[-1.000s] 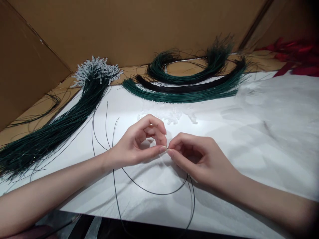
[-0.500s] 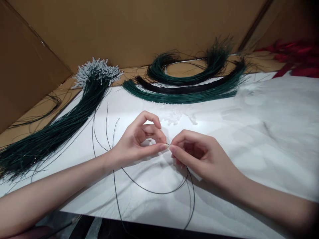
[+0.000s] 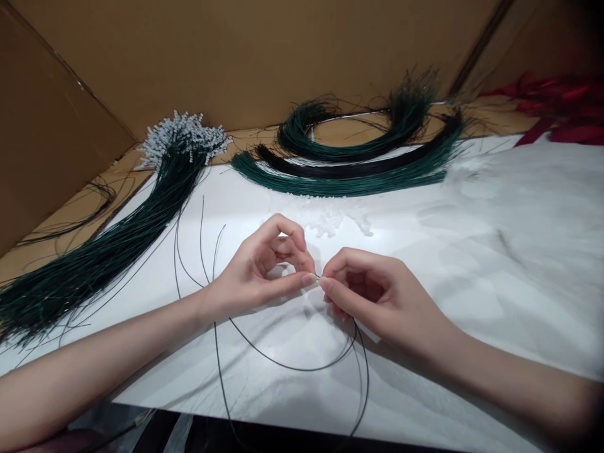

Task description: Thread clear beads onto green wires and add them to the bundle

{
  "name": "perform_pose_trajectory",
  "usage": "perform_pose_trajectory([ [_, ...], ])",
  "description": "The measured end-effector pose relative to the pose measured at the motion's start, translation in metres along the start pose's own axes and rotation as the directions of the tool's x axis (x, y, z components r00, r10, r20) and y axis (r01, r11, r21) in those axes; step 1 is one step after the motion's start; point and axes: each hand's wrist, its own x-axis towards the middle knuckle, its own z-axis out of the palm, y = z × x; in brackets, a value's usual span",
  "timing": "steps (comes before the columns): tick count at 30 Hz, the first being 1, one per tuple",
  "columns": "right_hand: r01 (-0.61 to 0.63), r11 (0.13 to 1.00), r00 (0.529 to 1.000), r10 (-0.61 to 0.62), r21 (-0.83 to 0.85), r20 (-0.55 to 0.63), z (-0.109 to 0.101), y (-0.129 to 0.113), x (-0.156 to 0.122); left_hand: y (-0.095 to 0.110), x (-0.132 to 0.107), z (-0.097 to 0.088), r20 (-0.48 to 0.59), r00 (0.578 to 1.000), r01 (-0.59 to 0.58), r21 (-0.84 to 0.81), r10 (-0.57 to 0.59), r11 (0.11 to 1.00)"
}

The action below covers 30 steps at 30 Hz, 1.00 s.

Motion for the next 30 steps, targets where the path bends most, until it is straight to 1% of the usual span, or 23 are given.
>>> perform_pose_trajectory([
  [3, -0.006, 1.000, 1.000, 0.006, -0.014, -0.010, 0.000, 0.000, 0.001, -0.001, 0.007, -0.008, -0.005, 0.997, -0.079, 0.103, 0.080, 0.992],
  [5, -0.013, 1.000, 1.000, 0.013, -0.018, -0.012, 0.000, 0.000, 0.001, -0.003, 0.014, -0.014, -0.049, 0.990, -0.113, 0.284, 0.132, 0.952],
  [6, -0.016, 1.000, 1.000, 0.016, -0.018, -0.010, 0.000, 0.000, 0.001, -0.005, 0.017, -0.016, -0.063, 0.985, -0.120, 0.405, 0.158, 0.906],
  [7, -0.020, 1.000, 1.000, 0.019, -0.017, -0.009, 0.000, 0.000, 0.001, -0.007, 0.020, -0.018, -0.058, 0.981, -0.125, 0.527, 0.183, 0.840],
  [9, -0.026, 1.000, 1.000, 0.025, -0.016, -0.011, 0.000, 0.000, 0.001, -0.012, 0.025, -0.021, -0.004, 0.975, -0.153, 0.718, 0.224, 0.679],
  [11, -0.026, 1.000, 1.000, 0.026, -0.016, -0.016, 0.000, 0.000, 0.001, -0.017, 0.028, -0.021, 0.059, 0.965, -0.196, 0.814, 0.257, 0.547],
  [12, -0.024, 1.000, 1.000, 0.024, -0.014, -0.017, 0.000, 0.000, 0.001, -0.019, 0.029, -0.021, 0.077, 0.959, -0.209, 0.839, 0.271, 0.503],
  [14, -0.022, 1.000, 1.000, 0.022, -0.006, -0.018, 0.001, 0.000, 0.001, -0.021, 0.029, -0.020, 0.091, 0.951, -0.223, 0.863, 0.294, 0.454],
  [18, -0.027, 1.000, 1.000, 0.027, 0.004, -0.006, 0.001, 0.001, 0.001, -0.018, 0.027, -0.018, 0.089, 0.951, -0.218, 0.874, 0.297, 0.435],
  [21, -0.026, 1.000, 1.000, 0.026, -0.011, 0.001, 0.001, 0.001, 0.001, -0.016, 0.027, -0.017, 0.067, 0.961, -0.186, 0.873, 0.268, 0.451],
  [24, -0.014, 1.000, 1.000, 0.014, -0.024, 0.007, 0.001, 0.001, 0.001, -0.016, 0.027, -0.017, 0.057, 0.965, -0.179, 0.858, 0.257, 0.482],
  [30, -0.014, 1.000, 1.000, 0.014, -0.027, 0.003, 0.000, 0.002, 0.002, -0.013, 0.026, -0.016, 0.086, 0.972, -0.183, 0.858, 0.217, 0.480],
])
